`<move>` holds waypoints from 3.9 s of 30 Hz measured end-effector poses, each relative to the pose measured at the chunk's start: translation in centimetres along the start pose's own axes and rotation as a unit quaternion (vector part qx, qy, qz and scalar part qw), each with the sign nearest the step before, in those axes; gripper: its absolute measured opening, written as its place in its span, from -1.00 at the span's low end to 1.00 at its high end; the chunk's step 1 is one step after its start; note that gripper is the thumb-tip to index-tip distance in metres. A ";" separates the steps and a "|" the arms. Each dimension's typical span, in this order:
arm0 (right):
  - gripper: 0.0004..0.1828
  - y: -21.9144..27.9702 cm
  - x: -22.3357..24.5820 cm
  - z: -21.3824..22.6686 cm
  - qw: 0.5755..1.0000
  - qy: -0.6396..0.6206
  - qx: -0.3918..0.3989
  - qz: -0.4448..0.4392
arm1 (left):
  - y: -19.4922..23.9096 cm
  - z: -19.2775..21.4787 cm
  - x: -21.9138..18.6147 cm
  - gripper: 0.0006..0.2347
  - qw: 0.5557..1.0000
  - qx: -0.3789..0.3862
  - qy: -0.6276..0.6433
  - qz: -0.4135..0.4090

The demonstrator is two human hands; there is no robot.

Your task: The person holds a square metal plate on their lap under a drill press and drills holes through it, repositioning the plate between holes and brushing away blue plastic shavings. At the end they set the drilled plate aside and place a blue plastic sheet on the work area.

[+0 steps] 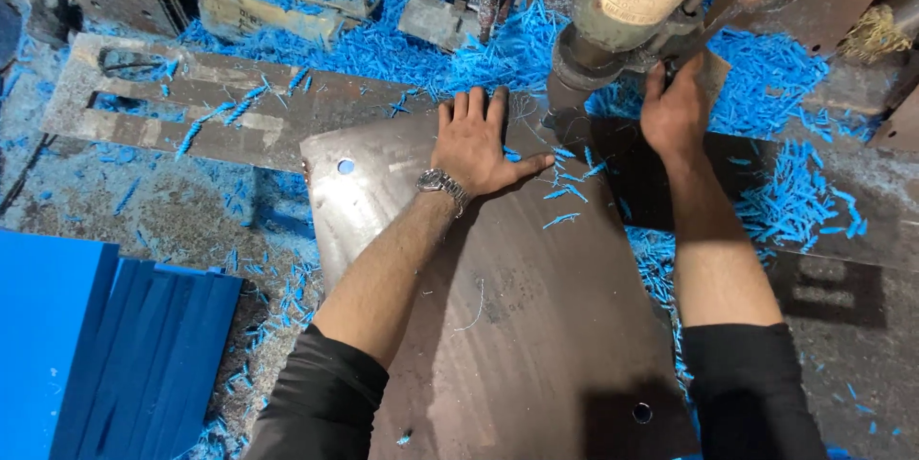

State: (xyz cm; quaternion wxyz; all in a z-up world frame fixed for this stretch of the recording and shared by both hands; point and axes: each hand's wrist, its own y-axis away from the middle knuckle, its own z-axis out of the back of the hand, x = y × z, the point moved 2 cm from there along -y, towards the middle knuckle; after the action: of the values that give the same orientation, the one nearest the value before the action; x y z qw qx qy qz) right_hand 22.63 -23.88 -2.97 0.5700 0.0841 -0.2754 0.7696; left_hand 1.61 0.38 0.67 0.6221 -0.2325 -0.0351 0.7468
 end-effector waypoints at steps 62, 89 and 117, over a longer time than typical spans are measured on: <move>-0.35 -16.4 -12.8 -15.7 0.501 -0.853 0.066 -0.128 | -0.2 1.5 -0.3 -0.03 1.000 0.008 0.017 0.006; -0.69 0.1 1.9 24.8 0.955 -0.292 -0.027 0.041 | -0.4 0.6 0.1 0.09 0.999 0.045 -0.028 -0.011; -0.46 37.2 1.2 19.7 0.976 0.107 0.146 -0.121 | 39.3 14.3 -6.7 -0.59 0.973 0.088 0.111 -0.181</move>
State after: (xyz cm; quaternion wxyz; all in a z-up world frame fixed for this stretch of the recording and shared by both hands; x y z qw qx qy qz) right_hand -15.77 -40.49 1.84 0.6664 0.1164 -0.0857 0.7315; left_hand -39.06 -11.35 2.06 0.7647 -0.2479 0.0585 0.5919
